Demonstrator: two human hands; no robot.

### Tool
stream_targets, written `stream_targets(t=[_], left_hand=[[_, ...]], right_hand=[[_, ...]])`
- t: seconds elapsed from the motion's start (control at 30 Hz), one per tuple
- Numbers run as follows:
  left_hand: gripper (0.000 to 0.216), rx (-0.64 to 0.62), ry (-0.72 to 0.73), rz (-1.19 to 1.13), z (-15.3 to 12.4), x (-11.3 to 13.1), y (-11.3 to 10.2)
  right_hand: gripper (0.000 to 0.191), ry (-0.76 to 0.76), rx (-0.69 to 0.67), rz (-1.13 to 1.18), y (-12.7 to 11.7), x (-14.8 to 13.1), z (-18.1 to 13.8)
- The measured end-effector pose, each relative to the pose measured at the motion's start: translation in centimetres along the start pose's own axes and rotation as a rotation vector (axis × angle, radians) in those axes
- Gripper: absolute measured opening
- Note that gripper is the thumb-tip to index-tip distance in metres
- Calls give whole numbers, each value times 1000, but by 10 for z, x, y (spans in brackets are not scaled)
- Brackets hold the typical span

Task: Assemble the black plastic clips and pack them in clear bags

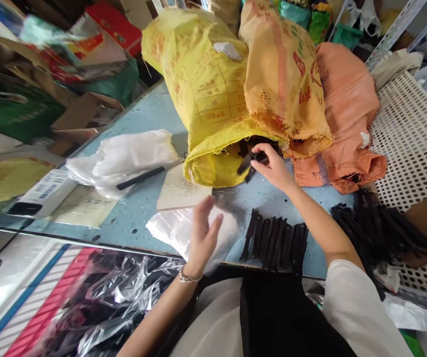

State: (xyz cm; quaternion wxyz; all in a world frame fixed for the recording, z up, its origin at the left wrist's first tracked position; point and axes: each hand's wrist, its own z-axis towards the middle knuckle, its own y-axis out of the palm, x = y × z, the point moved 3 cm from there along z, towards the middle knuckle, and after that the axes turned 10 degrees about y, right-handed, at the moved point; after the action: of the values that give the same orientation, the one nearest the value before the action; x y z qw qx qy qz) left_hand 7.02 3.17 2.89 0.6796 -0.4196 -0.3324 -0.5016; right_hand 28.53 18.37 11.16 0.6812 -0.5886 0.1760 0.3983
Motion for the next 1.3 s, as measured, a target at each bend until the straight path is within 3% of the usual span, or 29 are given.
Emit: stream_targets(t=[0.07,0.13,0.2,0.27,0.33,0.47,0.57,0.63,0.77,0.9,0.97,1.1,1.2,1.3], left_hand=[[70,-31,98,46,15,15,0],[90,-180,146,60,21,29,12],[96,-291,91,8,18,37,27],[84,-327,-49,-165,9,40,37],[73,-354,-238,-436,0,41,41],[65,-396,-559,-822,-13,46,39],[59,-409,-640,-902,-19,54,36],[57,-424,-652,-906,-23,59,36],[60,-364,-580,-803,-31,65,37],[55,-240,-570,-742,-29,62,34],[46,-174,-617,-749,-26,59,31],[36,-134,-687,-753,-25,51,28],[34,-94,-687,-720,-35,45,30],[35,2,-646,-666,-52,40,29]], right_hand=[[30,122,-35,261,-2,-18,-42],[34,247,-29,411,4,-32,-79],[41,326,-66,504,14,-39,-106],[44,342,-139,542,18,-40,-124],[39,298,-163,441,13,-39,-134],[29,64,-25,-101,-6,-40,-144],[34,-75,-8,-373,-8,-42,-149],[36,-94,-36,-434,-5,-41,-152],[42,41,-66,-229,3,-35,-155],[45,253,-233,48,14,-41,-169],[42,159,-295,-28,21,-53,-182],[35,-130,-285,-308,43,-70,-213],[34,-62,-297,-331,60,-66,-229],[31,177,-355,-181,69,-61,-237]])
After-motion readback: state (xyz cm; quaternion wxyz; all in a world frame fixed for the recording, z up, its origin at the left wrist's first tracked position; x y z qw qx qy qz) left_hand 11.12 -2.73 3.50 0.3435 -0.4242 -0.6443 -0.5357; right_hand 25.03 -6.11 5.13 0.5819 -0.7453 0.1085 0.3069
